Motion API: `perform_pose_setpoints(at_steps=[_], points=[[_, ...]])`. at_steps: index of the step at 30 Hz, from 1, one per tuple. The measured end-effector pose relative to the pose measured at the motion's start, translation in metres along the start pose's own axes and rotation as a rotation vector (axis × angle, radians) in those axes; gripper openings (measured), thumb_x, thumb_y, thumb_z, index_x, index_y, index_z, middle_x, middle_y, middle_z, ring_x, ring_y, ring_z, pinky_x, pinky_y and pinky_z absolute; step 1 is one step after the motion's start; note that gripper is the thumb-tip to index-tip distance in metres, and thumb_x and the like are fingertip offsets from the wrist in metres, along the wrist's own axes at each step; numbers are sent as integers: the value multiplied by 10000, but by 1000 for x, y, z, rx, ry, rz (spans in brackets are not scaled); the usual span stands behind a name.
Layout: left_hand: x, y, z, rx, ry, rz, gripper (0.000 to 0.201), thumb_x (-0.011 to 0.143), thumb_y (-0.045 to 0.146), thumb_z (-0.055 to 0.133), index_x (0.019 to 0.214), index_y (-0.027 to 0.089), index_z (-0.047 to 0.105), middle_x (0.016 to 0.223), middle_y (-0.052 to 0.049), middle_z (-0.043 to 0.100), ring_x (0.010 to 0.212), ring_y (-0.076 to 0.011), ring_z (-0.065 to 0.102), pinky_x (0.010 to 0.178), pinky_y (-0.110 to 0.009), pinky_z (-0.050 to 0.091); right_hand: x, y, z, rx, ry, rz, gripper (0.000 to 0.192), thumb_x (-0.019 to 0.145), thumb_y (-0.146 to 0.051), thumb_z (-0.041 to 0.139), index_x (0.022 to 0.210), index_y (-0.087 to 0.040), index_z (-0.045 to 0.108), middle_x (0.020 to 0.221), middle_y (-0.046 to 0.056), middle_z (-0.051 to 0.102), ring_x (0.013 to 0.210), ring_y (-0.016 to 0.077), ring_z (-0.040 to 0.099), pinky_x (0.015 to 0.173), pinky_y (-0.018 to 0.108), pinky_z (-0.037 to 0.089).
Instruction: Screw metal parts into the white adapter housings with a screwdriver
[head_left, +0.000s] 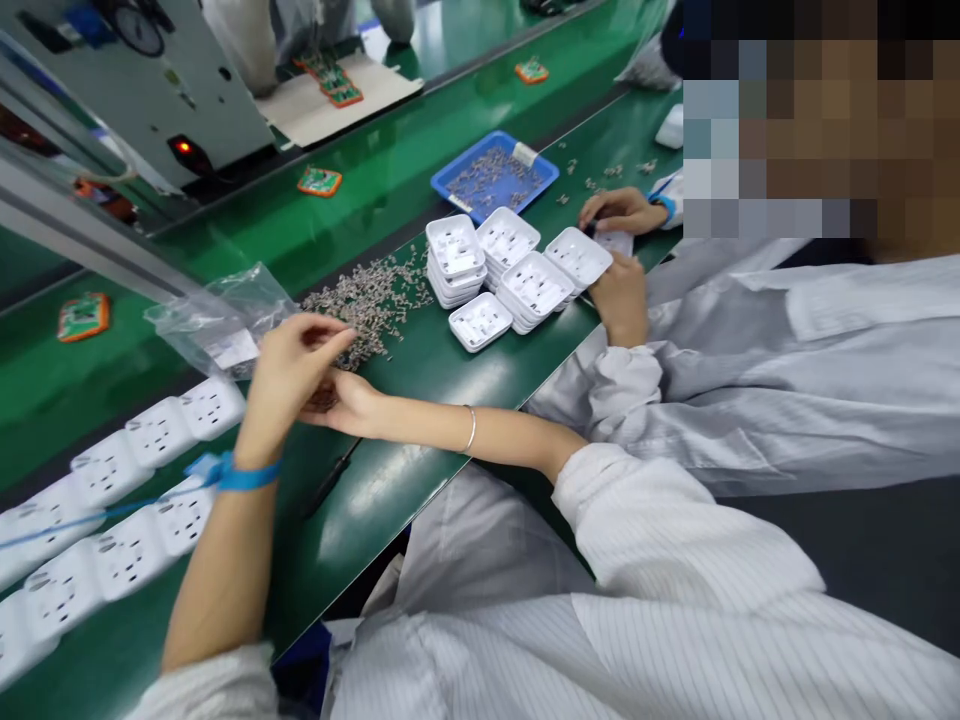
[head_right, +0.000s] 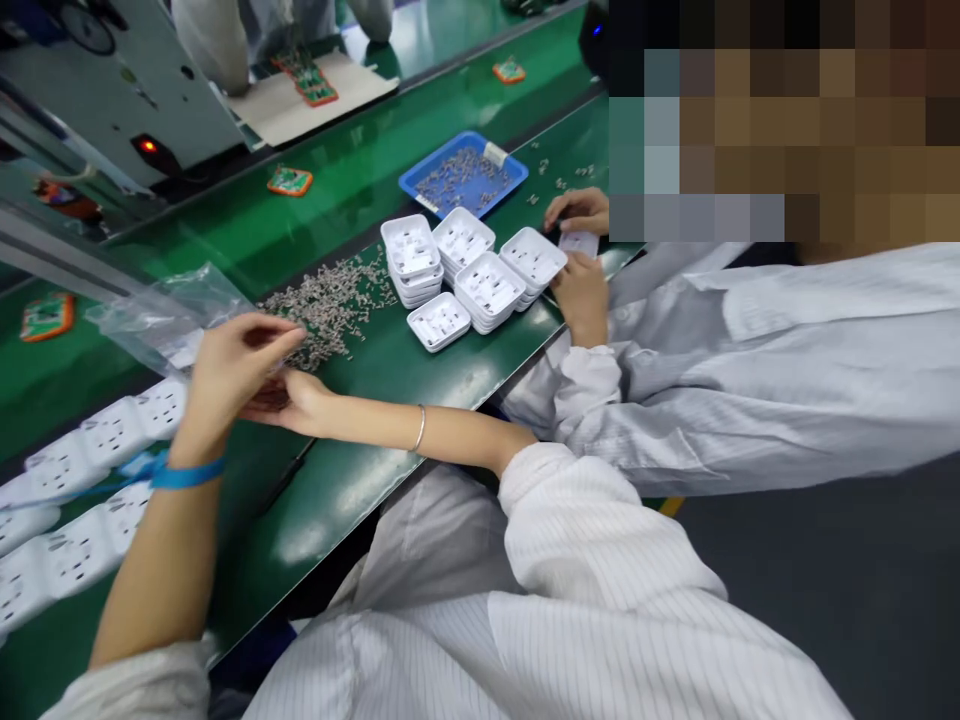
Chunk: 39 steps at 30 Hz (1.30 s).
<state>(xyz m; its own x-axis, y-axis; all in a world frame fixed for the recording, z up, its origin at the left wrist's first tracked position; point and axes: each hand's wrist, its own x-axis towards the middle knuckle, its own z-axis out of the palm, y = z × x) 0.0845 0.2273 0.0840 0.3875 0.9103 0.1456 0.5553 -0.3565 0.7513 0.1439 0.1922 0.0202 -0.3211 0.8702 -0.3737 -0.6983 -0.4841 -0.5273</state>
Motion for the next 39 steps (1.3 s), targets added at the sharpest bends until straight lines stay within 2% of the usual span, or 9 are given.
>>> perform_pose_setpoints(at_steps=[3, 7, 12, 17, 21, 26, 30, 35, 39], points=[[-21, -19, -23, -288, 180, -131, 120, 807, 370, 807, 886, 292, 762, 838, 12, 698, 758, -154, 642, 752, -296, 521, -2, -7, 0, 109, 14, 108, 371, 963, -105, 344, 696, -161, 596, 670, 71, 654, 719, 155, 653, 694, 287, 591], [-45, -45, -32, -760, 309, -308, 103, 869, 237, 738, 784, 295, 737, 766, 48, 658, 753, -115, 663, 835, -286, 575, -6, -10, 1, 148, 5, 148, 414, 1011, -205, 424, 693, -124, 675, 648, 85, 679, 601, 107, 589, 631, 206, 552], [-68, -66, -28, -1035, 240, -517, 217, 937, 211, 647, 739, 260, 722, 805, 41, 722, 858, -110, 701, 808, -217, 623, -7, -8, -3, 75, 4, 53, 348, 988, -228, 550, 684, -122, 680, 632, 47, 666, 546, 77, 549, 575, 174, 501], [-80, -74, -21, -1199, 174, -657, 148, 899, 125, 618, 807, 175, 722, 798, 0, 721, 754, -86, 686, 695, -138, 614, -6, -5, -7, -128, -89, 3, 158, 853, -215, 753, 729, -135, 697, 641, -2, 642, 536, 47, 507, 519, 134, 438], [-87, -74, -14, -1305, 184, -675, 193, 818, 23, 538, 783, 132, 694, 752, -9, 662, 681, -64, 653, 650, -119, 580, -7, -1, -7, -361, -129, -22, 94, 852, -140, 729, 767, -133, 688, 585, -37, 613, 491, 37, 480, 454, 125, 375], [-93, -76, -10, -1307, 149, -638, 176, 718, 34, 539, 770, 137, 672, 736, -13, 632, 676, -83, 634, 639, -151, 564, -8, -2, -8, -636, -117, -45, 140, 843, -231, 764, 834, -141, 657, 580, -65, 614, 446, 33, 453, 433, 145, 338], [-94, -76, -4, -1251, 196, -564, 153, 688, 51, 594, 805, 115, 668, 777, -27, 661, 717, -90, 655, 715, -175, 573, -11, -3, -12, -890, -95, -226, 158, 854, -271, 748, 872, -153, 645, 641, -68, 631, 485, 37, 491, 472, 152, 376], [-98, -75, 3, -1253, 297, -503, 287, 696, 19, 637, 964, 122, 636, 952, -81, 737, 1005, -172, 719, 1076, -345, 531, -7, -5, -14, -825, 8, -249, 95, 897, -233, 660, 850, -162, 618, 584, -78, 588, 459, 42, 474, 466, 155, 376], [-104, -77, 3, -1258, 310, -491, 434, 672, -31, 588, 1074, 134, 603, 1176, -118, 726, 1216, -194, 672, 1193, -362, 437, -3, -7, -15, -701, 5, -166, 65, 882, -178, 630, 822, -156, 617, 587, -69, 596, 445, 39, 455, 454, 158, 367]])
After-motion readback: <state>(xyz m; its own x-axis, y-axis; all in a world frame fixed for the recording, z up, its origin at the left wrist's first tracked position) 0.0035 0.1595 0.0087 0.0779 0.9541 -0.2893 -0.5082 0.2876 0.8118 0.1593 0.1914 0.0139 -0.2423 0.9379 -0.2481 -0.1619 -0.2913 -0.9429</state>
